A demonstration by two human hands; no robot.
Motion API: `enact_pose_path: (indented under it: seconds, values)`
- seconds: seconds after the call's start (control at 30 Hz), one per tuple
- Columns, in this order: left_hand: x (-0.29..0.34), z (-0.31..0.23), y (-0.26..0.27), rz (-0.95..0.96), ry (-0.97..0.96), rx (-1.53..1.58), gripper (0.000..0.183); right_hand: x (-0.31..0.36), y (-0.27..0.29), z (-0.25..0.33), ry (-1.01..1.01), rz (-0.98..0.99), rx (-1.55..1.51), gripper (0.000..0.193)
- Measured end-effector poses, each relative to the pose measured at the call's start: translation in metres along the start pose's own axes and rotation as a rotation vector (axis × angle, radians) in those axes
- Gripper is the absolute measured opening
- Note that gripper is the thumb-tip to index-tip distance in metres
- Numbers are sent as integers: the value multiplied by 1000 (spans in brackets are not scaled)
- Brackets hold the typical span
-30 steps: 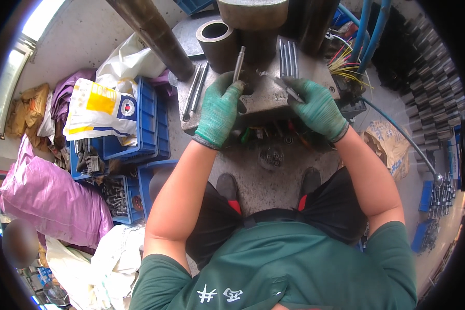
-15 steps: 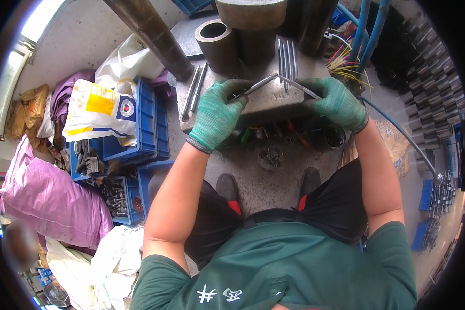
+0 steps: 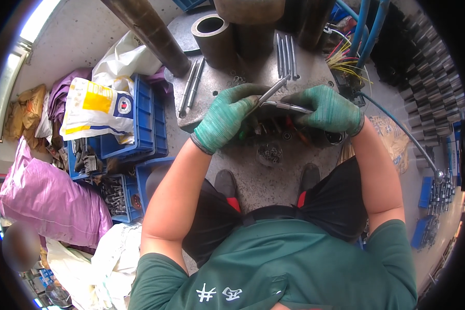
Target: The person installs retaining rings onto metal rods using pliers, retrieves more rods from a container, and places assembled rods onto the workstation.
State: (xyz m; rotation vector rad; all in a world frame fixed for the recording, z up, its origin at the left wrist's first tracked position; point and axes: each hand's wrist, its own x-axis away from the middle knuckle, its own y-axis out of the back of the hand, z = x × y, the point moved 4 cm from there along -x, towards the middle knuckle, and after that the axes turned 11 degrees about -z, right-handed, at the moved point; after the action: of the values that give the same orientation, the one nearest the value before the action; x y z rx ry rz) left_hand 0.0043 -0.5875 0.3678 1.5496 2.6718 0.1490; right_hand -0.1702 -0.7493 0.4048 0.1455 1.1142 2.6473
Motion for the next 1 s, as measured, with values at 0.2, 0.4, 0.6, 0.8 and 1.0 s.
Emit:
enact_pose_path:
  seconds: [0.2,0.4,0.6,0.8,1.0]
  values:
    - [4,-2,0,34,271,113,38,0,3,-1,-17,35,1,60]
    - [3,2,-4,109,363,240,39,3,10,1,10,9,16,57]
    - [-3,18,-4,145,407,419,40,4,0,-5,180,-145,28,57]
    - [-6,18,6,139,351,500,46,10,-12,-5,-307,178,-537,55]
    - [-21,20,46,-273,59,-160,31,8,7,-22,-315,-145,-791,52]
